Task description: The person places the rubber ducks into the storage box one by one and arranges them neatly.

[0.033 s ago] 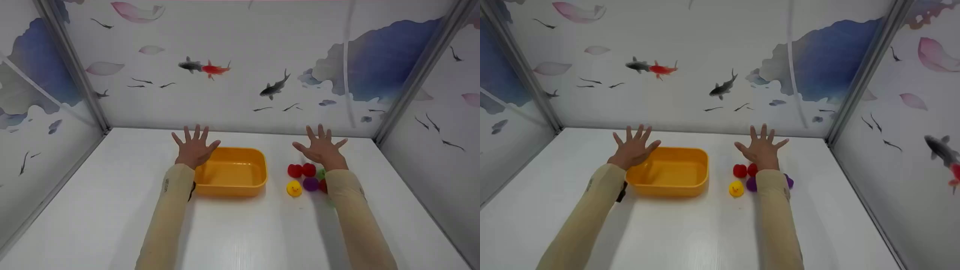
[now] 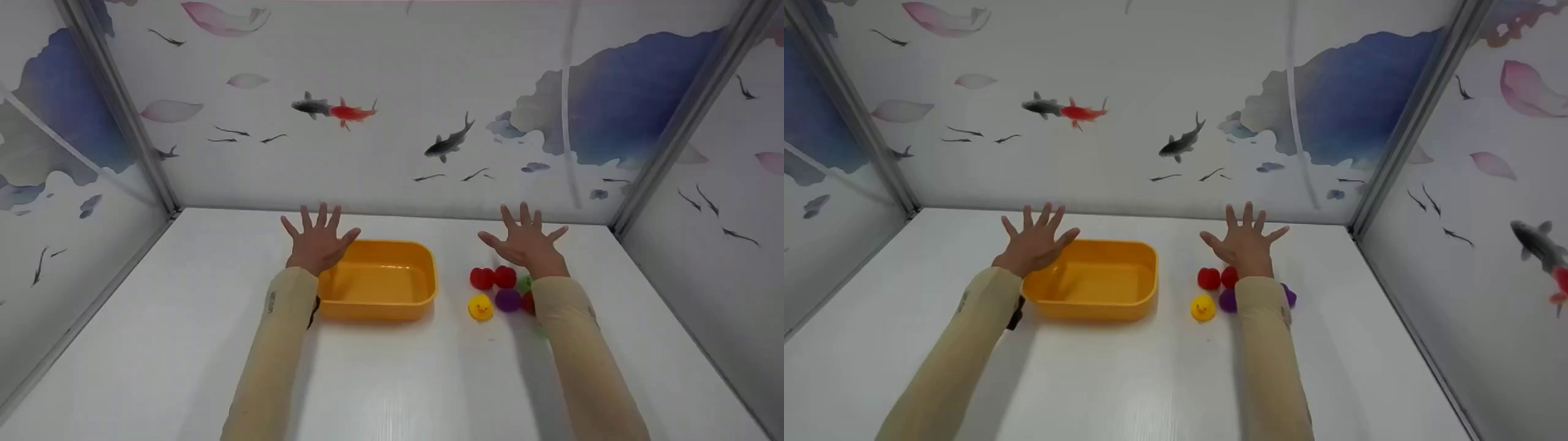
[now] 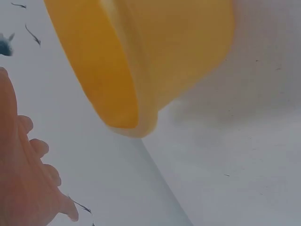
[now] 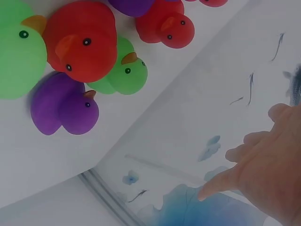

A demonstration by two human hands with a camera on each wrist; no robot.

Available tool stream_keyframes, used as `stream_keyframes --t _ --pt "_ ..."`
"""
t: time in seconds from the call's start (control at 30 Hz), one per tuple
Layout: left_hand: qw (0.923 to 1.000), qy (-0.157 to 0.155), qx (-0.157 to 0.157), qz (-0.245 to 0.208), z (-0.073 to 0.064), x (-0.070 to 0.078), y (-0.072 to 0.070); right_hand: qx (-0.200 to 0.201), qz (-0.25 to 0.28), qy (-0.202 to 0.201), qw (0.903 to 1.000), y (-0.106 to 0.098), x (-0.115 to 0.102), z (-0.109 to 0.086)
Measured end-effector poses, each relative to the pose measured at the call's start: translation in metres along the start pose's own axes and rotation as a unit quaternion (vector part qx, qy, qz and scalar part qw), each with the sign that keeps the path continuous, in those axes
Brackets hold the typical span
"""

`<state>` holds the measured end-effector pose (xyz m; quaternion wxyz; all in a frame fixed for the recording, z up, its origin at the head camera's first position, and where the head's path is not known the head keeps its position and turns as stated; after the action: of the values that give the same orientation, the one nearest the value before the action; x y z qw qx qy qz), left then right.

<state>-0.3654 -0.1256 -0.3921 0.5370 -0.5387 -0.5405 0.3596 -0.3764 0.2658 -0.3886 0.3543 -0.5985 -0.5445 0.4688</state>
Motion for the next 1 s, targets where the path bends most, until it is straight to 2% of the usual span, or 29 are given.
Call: stream_keyframes --t 0.27,0.57,0.8,1.0 --pt "1.0000 -0.004 0.000 0.006 0.000 -0.004 -0.001 0.005 0.005 -0.010 0.9999 -0.002 0.002 0.000" --pt "0.9988 0.024 -0.022 -0.036 -0.006 -0.010 -0.006 0.018 0.023 -0.043 0.9986 -0.007 0.010 -0.008" --pt "0.9947 0.067 -0.020 -0.076 -0.015 -0.010 -0.003 0.044 0.058 -0.079 0.9942 -0.015 0.018 -0.024" --pt "0.9869 0.097 -0.021 -0.127 -0.029 -0.009 0.001 0.064 0.101 -0.098 0.9879 -0.009 0.025 -0.040"
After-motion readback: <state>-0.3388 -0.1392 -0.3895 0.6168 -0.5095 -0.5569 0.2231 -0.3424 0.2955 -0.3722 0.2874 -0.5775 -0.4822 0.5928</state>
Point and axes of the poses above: each hand's wrist, its own z-axis towards the middle knuckle, its own y-axis out of the palm, x = y × z, the point moved 1 cm from there along z, towards the middle knuckle, and after that the axes turned 13 degrees about -x, right-handed, at the moved point
